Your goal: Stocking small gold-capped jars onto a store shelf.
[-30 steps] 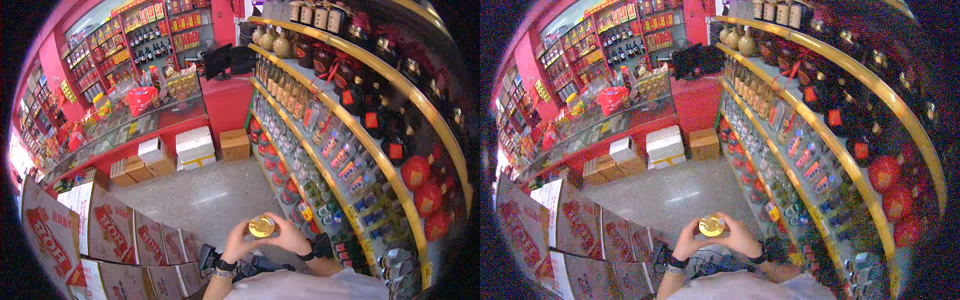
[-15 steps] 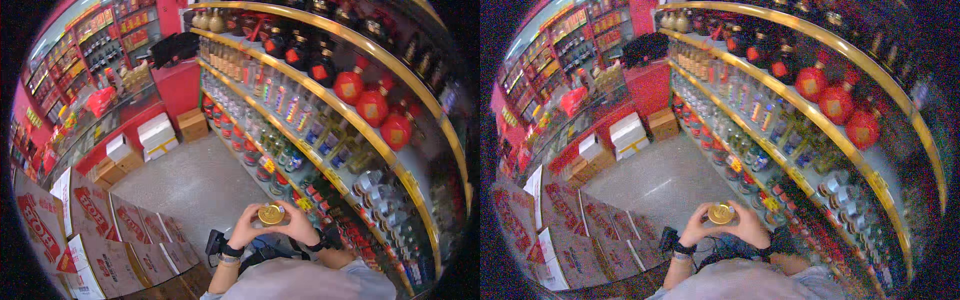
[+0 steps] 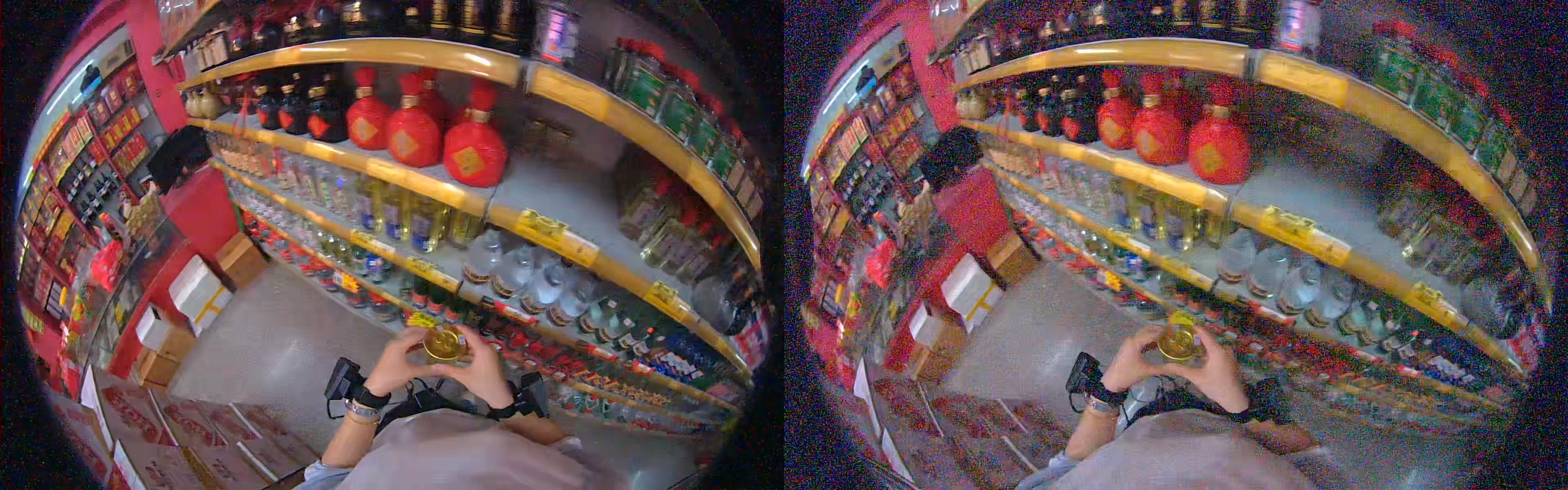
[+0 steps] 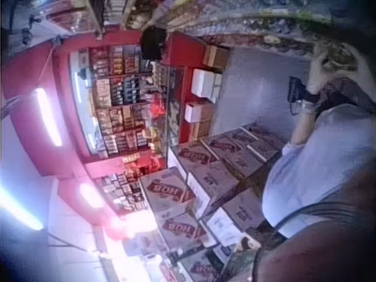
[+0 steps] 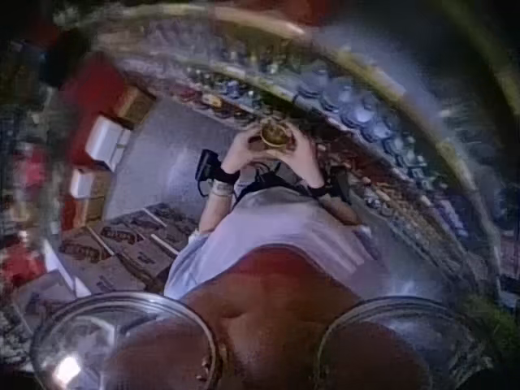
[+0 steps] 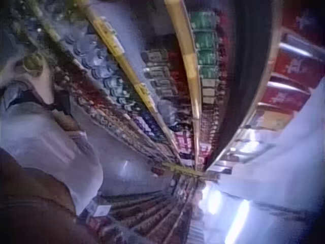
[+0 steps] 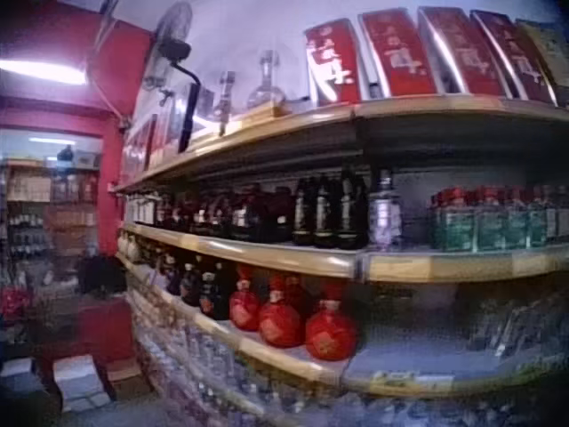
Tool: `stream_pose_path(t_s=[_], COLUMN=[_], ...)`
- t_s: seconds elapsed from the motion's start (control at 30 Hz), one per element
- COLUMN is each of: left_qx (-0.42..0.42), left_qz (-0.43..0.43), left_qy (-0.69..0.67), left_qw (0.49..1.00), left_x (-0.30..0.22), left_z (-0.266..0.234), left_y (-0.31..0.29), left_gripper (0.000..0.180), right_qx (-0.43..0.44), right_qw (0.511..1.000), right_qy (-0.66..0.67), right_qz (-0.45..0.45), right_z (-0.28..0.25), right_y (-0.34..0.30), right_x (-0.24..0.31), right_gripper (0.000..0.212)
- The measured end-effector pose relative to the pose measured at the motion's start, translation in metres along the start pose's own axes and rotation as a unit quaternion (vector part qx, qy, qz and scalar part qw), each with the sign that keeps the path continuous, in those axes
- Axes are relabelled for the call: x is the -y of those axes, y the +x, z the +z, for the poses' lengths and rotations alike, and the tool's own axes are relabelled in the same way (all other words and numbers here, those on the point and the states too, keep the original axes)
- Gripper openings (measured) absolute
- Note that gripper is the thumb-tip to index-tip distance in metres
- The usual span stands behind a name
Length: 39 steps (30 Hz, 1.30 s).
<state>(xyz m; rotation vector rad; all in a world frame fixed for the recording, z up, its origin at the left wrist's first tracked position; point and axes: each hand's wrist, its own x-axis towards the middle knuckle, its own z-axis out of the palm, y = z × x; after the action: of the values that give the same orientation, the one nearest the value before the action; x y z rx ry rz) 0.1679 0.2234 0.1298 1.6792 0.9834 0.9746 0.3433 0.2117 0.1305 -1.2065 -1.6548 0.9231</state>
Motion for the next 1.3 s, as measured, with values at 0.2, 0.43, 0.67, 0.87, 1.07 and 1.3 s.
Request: stream_pose_path(t_s=[0.2, 0.43, 0.67, 0.87, 1.07, 1.3], left_qx=[0.044, 0.111, 0.089, 0.065, 0.072, 0.001], left_qz=[0.07, 0.106, 0.32, 0.369, 0.245, 0.383], left_qy=[0.014, 0.087, 0.185, 0.169, 0.107, 0.234], left_qw=[0.996, 0.984, 0.925, 0.912, 0.961, 0.894], left_x=[-0.04, -0.117, -0.182, -0.174, -0.12, -0.084], left_z=[0.079, 0.095, 0.088, 0.094, 0.107, 0.123], left_y=[0.079, 0.145, 0.222, 0.298, 0.363, 0.422], left_gripper=[0.054, 0.054, 0.049, 0.046, 0.049, 0.054], right_qx=[-0.064, -0.098, -0.147, -0.119, -0.177, -0.183], right_qw=[0.997, 0.992, 0.972, 0.98, 0.974, 0.978], right_qy=[0.045, -0.072, -0.081, -0.038, -0.117, -0.102], right_qz=[-0.005, -0.032, -0.163, -0.156, -0.073, -0.013], right_z=[-0.105, -0.185, -0.241, -0.282, -0.28, -0.285], right_y=[0.004, 0.028, 0.081, 0.153, 0.206, 0.233], right_x=[-0.029, 0.017, 0.067, 0.049, 0.009, 0.0], right_gripper=[0.074, 0.074, 0.069, 0.057, 0.061, 0.053])
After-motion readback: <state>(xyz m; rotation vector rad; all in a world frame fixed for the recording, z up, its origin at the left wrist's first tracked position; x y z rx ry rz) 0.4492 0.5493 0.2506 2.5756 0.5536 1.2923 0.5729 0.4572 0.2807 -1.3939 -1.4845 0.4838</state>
